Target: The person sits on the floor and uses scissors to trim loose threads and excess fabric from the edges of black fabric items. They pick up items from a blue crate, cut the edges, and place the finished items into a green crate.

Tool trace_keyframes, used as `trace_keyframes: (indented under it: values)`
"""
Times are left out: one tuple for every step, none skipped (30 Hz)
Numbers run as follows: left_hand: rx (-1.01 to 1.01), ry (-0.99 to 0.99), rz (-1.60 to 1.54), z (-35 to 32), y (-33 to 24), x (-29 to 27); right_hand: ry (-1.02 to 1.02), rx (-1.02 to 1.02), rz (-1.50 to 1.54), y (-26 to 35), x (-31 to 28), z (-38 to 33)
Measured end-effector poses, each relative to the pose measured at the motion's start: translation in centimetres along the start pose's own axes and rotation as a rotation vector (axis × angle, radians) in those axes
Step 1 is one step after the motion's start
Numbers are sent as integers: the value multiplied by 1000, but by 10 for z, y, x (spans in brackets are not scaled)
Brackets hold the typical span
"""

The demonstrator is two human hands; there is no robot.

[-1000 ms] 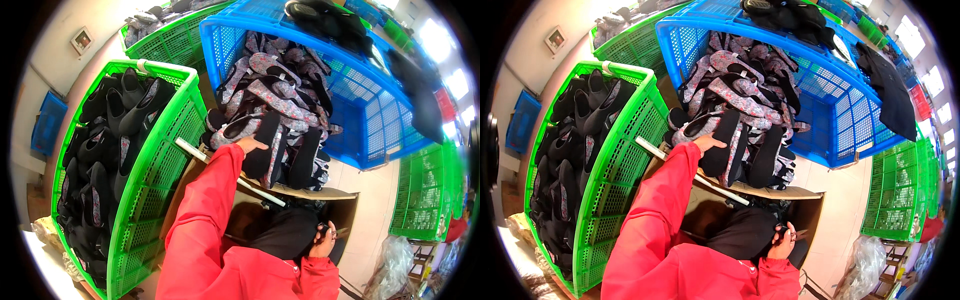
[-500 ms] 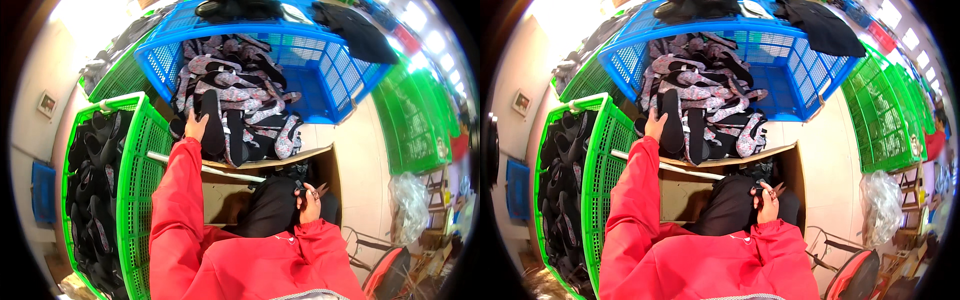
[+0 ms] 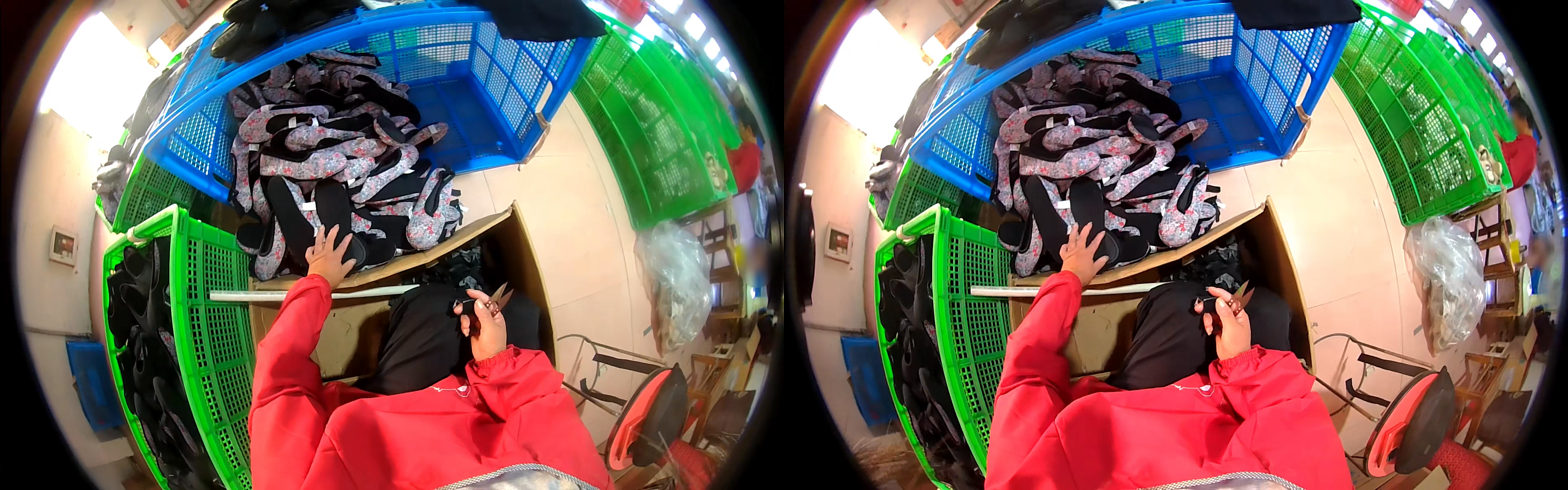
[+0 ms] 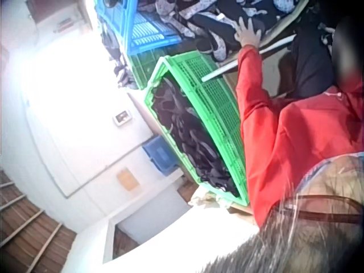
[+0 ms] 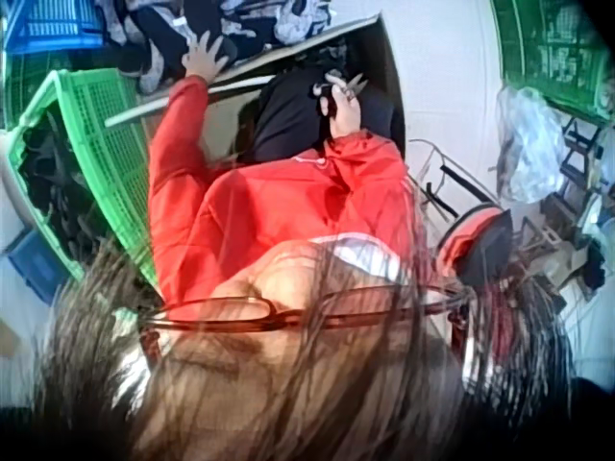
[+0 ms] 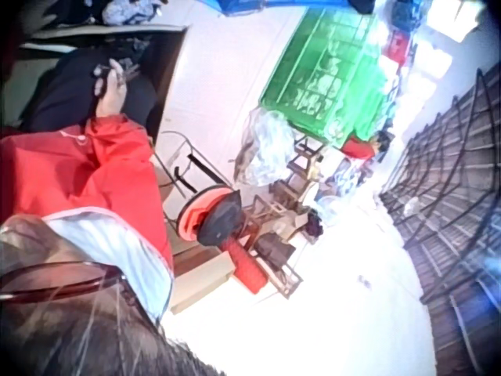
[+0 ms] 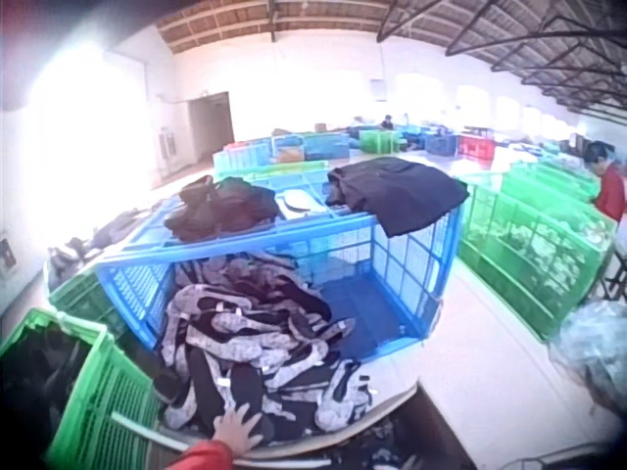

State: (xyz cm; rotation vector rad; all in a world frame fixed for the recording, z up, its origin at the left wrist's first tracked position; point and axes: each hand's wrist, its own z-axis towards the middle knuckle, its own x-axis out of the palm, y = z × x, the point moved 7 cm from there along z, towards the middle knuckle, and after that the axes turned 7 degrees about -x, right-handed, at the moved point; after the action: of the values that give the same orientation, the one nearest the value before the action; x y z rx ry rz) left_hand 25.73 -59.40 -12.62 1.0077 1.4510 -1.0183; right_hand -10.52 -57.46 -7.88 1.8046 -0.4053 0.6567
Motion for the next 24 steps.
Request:
trace_keyframes:
  values:
    - [-11,15,28,5,-5,-2,-11,2,3,2,-2,2]
    - [-30,32,64,5,-6,-4,-16,11,12,2,-1,2]
    - [-47,48,99,5,-12,-8,-24,18,20,2,0,3]
    - [-18,-23,221,4,-24,-16,-28,30,18,2,1,4]
    - [20,-147,257,3,-43,-28,-42,43,14,5,3,4]
    - [89,-230,169,2,-67,-41,-54,62,7,3,1,3]
    - [154,-315,74,5,-89,-51,-58,75,8,2,0,2]
    - [195,-334,-35,10,-103,-45,-56,85,4,2,0,2]
    - [162,-208,-136,21,-111,-28,-52,95,-2,2,0,3]
    - [29,-30,-296,35,-115,-3,-56,94,-4,2,0,3]
    - [-106,148,-453,49,-118,25,-56,95,1,2,1,3]
    - [-167,218,-493,61,-125,41,-56,92,7,3,1,3]
    - [-227,289,-533,72,-130,57,-57,90,13,3,0,4]
    - [-297,362,-673,83,-138,68,-67,85,12,4,-2,5]
    - [-335,250,-648,91,-138,75,-67,89,14,3,-1,5]
    - [-343,213,-638,96,-138,85,-66,93,15,2,0,5]
    - [-342,187,-631,99,-144,92,-80,94,14,2,-2,4]
    - [-392,184,-687,102,-136,106,-68,106,9,2,1,4]
    - [-444,178,-744,103,-124,118,-54,115,8,1,4,3]
    - [-479,184,-797,105,-123,117,-59,114,12,1,2,4]
    - [-511,270,-911,104,-121,119,-59,115,14,0,1,4]
    - [-546,356,-1026,100,-118,121,-57,115,4,0,-1,4]
    - [-578,445,-1136,94,-118,113,-55,114,7,0,-3,3]
    - [-568,487,-1293,87,-118,100,-53,111,11,2,-2,4]
